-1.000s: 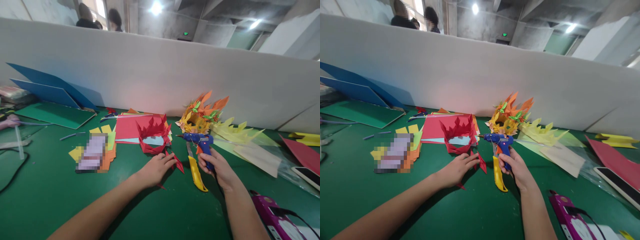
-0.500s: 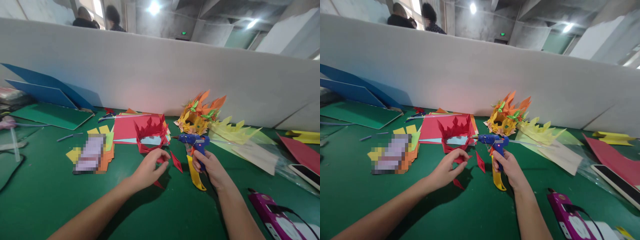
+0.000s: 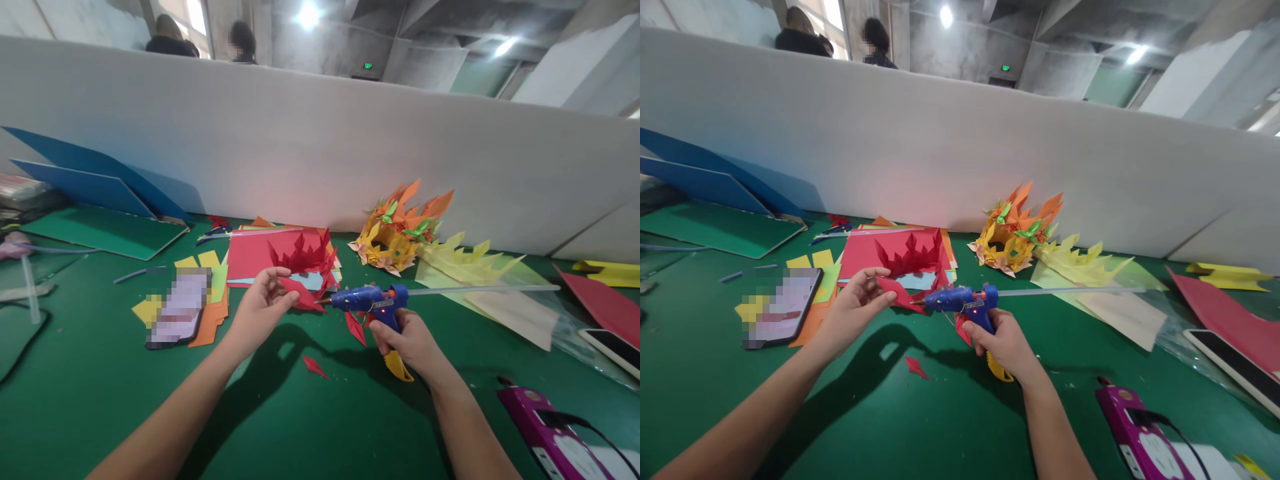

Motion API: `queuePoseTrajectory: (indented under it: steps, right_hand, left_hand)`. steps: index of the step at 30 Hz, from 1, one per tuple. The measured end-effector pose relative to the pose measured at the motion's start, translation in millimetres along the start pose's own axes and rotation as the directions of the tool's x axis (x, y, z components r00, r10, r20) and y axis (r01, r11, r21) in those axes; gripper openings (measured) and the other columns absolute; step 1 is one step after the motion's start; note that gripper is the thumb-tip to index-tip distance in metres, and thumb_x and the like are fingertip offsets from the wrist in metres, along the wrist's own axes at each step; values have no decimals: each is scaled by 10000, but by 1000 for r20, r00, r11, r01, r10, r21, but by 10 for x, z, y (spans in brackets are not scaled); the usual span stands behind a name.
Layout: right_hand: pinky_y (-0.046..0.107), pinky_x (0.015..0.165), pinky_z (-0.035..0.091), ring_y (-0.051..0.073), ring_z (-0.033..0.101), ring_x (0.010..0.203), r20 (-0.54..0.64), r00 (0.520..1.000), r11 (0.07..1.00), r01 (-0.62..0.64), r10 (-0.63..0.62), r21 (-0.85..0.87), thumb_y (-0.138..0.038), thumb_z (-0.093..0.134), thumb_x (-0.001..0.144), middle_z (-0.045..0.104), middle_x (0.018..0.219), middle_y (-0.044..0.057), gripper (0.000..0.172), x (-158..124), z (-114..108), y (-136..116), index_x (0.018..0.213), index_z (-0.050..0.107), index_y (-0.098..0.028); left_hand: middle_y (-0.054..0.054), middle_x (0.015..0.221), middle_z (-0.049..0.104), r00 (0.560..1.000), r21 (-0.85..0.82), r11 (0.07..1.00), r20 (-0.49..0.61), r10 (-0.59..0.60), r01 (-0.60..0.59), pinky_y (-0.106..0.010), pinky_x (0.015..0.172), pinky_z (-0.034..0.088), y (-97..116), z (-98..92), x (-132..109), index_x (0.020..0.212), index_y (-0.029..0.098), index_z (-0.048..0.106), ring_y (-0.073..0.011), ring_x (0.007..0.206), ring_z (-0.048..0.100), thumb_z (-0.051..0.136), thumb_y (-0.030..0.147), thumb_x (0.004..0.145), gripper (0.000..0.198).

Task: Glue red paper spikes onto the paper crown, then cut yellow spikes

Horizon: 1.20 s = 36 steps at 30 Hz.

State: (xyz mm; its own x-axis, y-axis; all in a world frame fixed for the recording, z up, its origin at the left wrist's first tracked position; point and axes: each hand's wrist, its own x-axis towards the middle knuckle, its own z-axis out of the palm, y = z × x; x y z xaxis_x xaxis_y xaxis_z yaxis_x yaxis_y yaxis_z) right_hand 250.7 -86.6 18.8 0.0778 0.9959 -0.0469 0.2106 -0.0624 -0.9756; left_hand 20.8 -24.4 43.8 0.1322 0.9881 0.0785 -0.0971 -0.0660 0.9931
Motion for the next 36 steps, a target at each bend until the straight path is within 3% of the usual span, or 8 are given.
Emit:
queuePoseTrajectory:
  steps: [6,13,20,36]
  right_hand:
    - [251,409,359,100,407,370,-2,1000,1000,-9,9,6,-620,705,537,459,395,-46,459,16,93,-19,616,567,-190]
    - [245,415,358,98,412,375,-36,999,998,-6,4,-56,-656,659,567,458,394,-40,481,35,101,24,580,494,-205]
    - [243,417,345,97,406,380,-26,999,994,-21,19,-111,-702,620,562,438,389,-48,514,41,129,11,577,459,-214]
    - [243,426,342,99,407,379,20,1000,989,5,-2,-149,-695,592,604,433,388,-48,499,49,115,39,572,439,-221]
  left_hand:
    - [55,558,547,1000,115,993,-2,15,-15,-206,561,445,44,-24,13,832,200,661,-112,550,557,680,115,696,162]
    - [63,566,505,1000,137,991,-6,7,-7,-222,558,445,39,-25,13,896,196,671,-116,562,548,682,184,678,218]
    - [48,633,489,999,280,959,32,30,-38,-255,597,455,-9,-60,16,1036,175,647,-125,615,531,630,370,697,392]
    - [9,740,589,1000,209,978,-5,24,-22,-275,637,499,-17,-111,68,1016,175,660,-127,642,571,670,419,646,443]
